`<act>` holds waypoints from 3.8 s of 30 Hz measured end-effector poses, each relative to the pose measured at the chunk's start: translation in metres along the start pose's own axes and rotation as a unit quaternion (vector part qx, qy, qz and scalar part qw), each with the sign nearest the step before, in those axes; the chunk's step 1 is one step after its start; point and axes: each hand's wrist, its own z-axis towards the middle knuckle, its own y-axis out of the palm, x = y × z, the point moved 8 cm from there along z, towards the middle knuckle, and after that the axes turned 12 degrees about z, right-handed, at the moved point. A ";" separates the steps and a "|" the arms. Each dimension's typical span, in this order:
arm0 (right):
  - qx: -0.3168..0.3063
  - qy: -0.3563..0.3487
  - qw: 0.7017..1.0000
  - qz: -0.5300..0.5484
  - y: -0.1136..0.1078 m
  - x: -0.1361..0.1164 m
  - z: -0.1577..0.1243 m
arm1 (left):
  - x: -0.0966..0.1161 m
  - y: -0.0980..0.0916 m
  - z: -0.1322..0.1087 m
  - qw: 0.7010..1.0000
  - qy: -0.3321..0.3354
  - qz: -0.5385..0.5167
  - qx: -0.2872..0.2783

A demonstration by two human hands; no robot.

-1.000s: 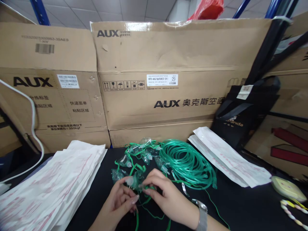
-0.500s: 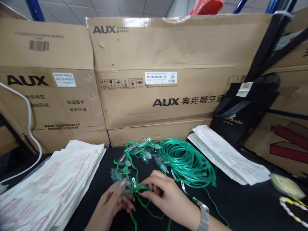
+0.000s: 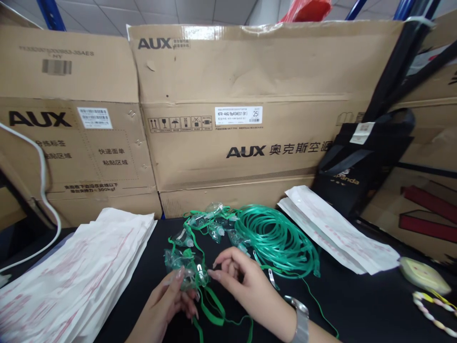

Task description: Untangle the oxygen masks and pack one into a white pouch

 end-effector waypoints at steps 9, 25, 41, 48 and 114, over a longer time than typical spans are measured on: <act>-0.060 -0.053 0.994 -0.076 0.012 -0.001 -0.004 | 0.008 0.004 -0.004 0.999 0.022 0.034 0.007; 0.013 -0.077 0.990 -0.121 -0.001 -0.012 -0.002 | 0.015 0.001 -0.007 0.997 0.046 0.024 0.048; -0.193 -0.099 0.935 -0.280 0.046 -0.019 -0.019 | 0.016 0.010 -0.010 0.994 0.037 0.098 -0.013; -0.253 -0.119 0.900 -0.335 0.062 -0.018 -0.028 | 0.010 0.001 -0.005 0.995 0.042 0.090 0.022; -0.278 0.015 0.923 -0.264 0.041 -0.016 -0.021 | 0.008 -0.017 -0.016 0.988 -0.023 0.044 0.149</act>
